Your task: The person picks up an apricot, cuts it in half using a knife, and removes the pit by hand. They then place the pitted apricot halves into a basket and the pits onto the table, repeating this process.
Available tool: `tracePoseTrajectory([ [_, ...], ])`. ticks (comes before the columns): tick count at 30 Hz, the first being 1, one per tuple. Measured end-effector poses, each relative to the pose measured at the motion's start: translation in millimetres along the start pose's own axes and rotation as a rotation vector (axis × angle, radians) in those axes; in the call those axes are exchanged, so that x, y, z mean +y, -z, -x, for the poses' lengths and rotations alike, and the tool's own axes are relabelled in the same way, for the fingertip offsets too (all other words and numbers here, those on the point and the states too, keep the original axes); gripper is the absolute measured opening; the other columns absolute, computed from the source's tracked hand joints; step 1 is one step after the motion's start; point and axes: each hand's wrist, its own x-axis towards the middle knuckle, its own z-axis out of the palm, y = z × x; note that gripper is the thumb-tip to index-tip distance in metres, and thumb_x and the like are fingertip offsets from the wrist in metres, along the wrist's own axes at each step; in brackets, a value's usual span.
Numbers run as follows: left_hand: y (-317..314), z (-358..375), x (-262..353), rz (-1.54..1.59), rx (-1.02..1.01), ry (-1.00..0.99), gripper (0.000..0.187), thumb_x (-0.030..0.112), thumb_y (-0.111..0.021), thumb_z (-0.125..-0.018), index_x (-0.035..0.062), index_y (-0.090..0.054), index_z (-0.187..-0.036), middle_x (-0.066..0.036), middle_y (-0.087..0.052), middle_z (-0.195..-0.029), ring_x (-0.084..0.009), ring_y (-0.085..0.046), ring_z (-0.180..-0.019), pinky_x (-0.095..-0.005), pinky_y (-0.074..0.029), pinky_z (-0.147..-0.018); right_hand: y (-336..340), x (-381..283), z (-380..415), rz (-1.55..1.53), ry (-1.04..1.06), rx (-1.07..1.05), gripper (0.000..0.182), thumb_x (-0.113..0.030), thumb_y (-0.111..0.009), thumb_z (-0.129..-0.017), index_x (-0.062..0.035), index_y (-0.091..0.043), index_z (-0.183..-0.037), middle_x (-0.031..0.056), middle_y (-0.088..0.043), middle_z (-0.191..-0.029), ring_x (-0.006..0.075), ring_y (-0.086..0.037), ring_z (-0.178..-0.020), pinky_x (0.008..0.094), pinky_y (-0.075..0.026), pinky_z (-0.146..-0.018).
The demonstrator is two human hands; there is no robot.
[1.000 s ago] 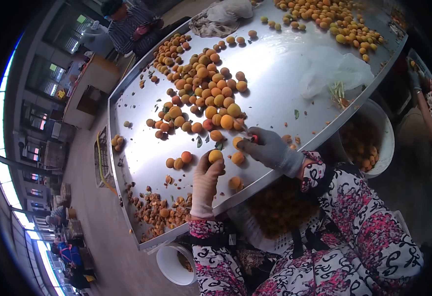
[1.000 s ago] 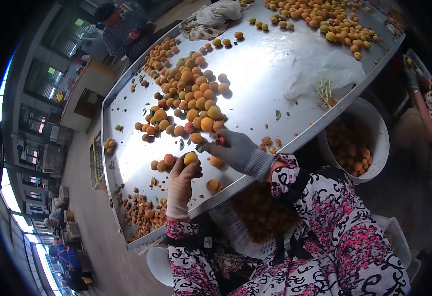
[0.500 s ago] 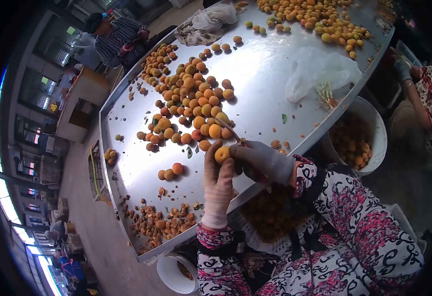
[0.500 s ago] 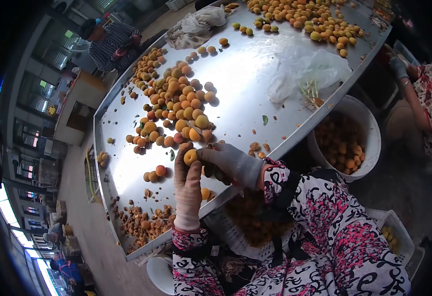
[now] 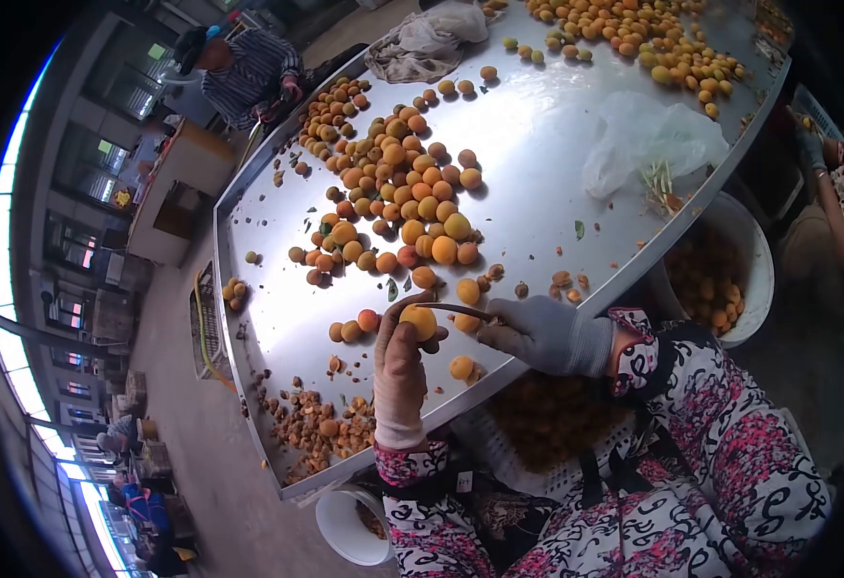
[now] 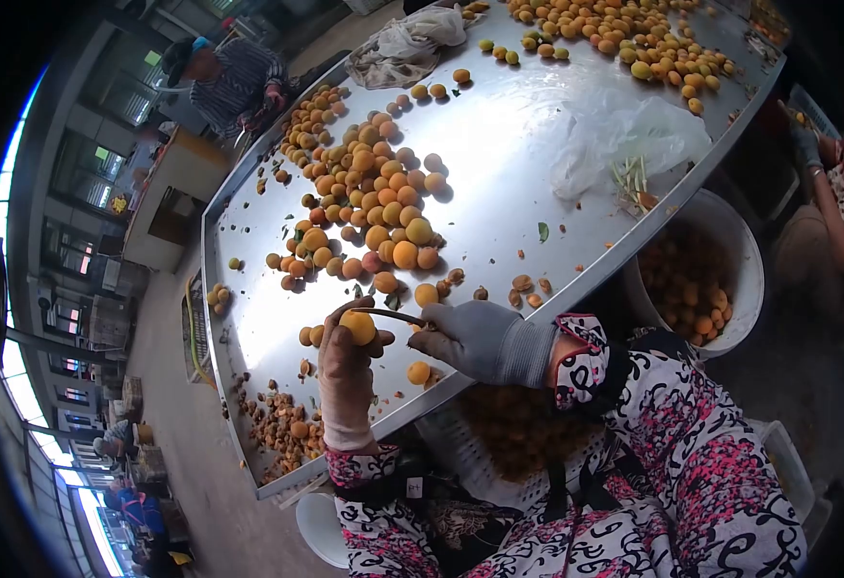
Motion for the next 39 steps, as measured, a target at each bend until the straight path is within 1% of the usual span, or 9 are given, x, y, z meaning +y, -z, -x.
tracePoseTrajectory([
  [8, -4, -1, -8, -0.025, -0.06, -0.018, 0.05, 0.042, -0.046, -0.089, -0.0004, -0.048, -0.116, -0.008, -0.057, -0.09, -0.0142, -0.054, -0.08, -0.0285, -0.041, -0.078, -27, 2, 5, -0.264, -0.063, 0.047, 0.033, -0.036, -0.047, -0.09, -0.0043, -0.05, -0.096, 0.021, -0.059, -0.075, 0.0391, -0.058, -0.075, 0.0432, -0.045, -0.064],
  [11, -27, -5, -37, 0.592, 0.032, 0.0, 0.051, 0.044, -0.041, -0.092, 0.0005, -0.043, -0.118, -0.012, -0.058, -0.093, -0.0217, -0.057, -0.089, -0.0362, -0.042, -0.087, -46, 4, 2, -0.22, -0.091, 0.144, 0.033, -0.036, -0.047, -0.09, -0.0044, -0.051, -0.099, 0.0218, -0.059, -0.075, 0.0392, -0.058, -0.075, 0.0433, -0.046, -0.065],
  [14, -31, -3, -36, 0.715, 0.153, 0.117, 0.05, 0.043, -0.04, -0.092, 0.0016, -0.044, -0.119, -0.012, -0.058, -0.096, -0.0229, -0.057, -0.093, -0.0356, -0.041, -0.089, -42, 1, -3, -0.159, -0.128, 0.168, 0.036, -0.038, -0.046, -0.089, -0.0036, -0.051, -0.101, 0.0219, -0.059, -0.075, 0.0386, -0.058, -0.076, 0.0432, -0.046, -0.067],
  [19, -18, -2, -12, 0.131, 0.037, -0.082, 0.048, 0.041, -0.044, -0.091, 0.0036, -0.043, -0.121, -0.01, -0.06, -0.096, -0.0206, -0.056, -0.094, -0.0319, -0.041, -0.086, -19, -8, -9, -0.135, -0.15, -0.038, 0.038, -0.038, -0.045, -0.09, -0.0042, -0.05, -0.106, 0.0227, -0.059, -0.078, 0.0386, -0.059, -0.079, 0.0427, -0.047, -0.068],
  [24, -46, -3, -23, 0.692, 0.197, 0.141, 0.049, 0.043, -0.046, -0.09, 0.0041, -0.044, -0.12, -0.007, -0.06, -0.089, -0.0194, -0.056, -0.089, -0.0309, -0.043, -0.081, -63, 8, -4, -0.175, -0.061, 0.224, 0.041, -0.034, -0.046, -0.09, -0.0078, -0.042, -0.121, 0.0223, -0.059, -0.077, 0.039, -0.059, -0.08, 0.0423, -0.046, -0.065],
  [26, -37, -10, -27, 0.674, 0.198, 0.188, 0.05, 0.044, -0.049, -0.088, 0.0041, -0.047, -0.118, -0.011, -0.061, -0.094, -0.0264, -0.057, -0.094, -0.037, -0.045, -0.088, -51, 8, -9, -0.146, -0.154, 0.141, 0.04, -0.033, -0.046, -0.09, -0.0067, -0.043, -0.12, 0.0221, -0.059, -0.075, 0.0385, -0.059, -0.078, 0.0419, -0.046, -0.065],
  [30, -26, -8, -6, 0.283, 0.101, -0.085, 0.041, 0.024, -0.052, -0.089, 0.0046, -0.044, -0.124, -0.009, -0.05, -0.117, -0.0175, -0.052, -0.104, -0.0305, -0.037, -0.095, -31, 12, -14, -0.075, -0.09, 0.071, 0.034, -0.035, -0.046, -0.09, -0.0062, -0.051, -0.109, 0.0189, -0.061, -0.08, 0.0357, -0.06, -0.08, 0.0377, -0.046, -0.066],
  [34, -16, -3, -7, 0.097, 0.1, -0.07, 0.037, 0.021, -0.052, -0.088, 0.0008, -0.047, -0.119, -0.007, -0.055, -0.11, -0.016, -0.052, -0.101, -0.0289, -0.039, -0.092, -24, -1, -10, -0.126, -0.133, -0.043, 0.036, -0.035, -0.046, -0.09, -0.0067, -0.049, -0.111, 0.02, -0.06, -0.079, 0.037, -0.059, -0.078, 0.0386, -0.046, -0.066],
  [39, -37, -5, -33, 0.762, 0.213, 0.213, 0.044, 0.041, -0.055, -0.086, 0.0014, -0.051, -0.105, -0.008, -0.057, -0.101, -0.0172, -0.054, -0.097, -0.0281, -0.041, -0.086, -54, 11, -8, -0.144, -0.088, 0.2, 0.036, -0.036, -0.045, -0.09, -0.0067, -0.048, -0.111, 0.0209, -0.058, -0.074, 0.039, -0.058, -0.075, 0.0419, -0.045, -0.064],
])
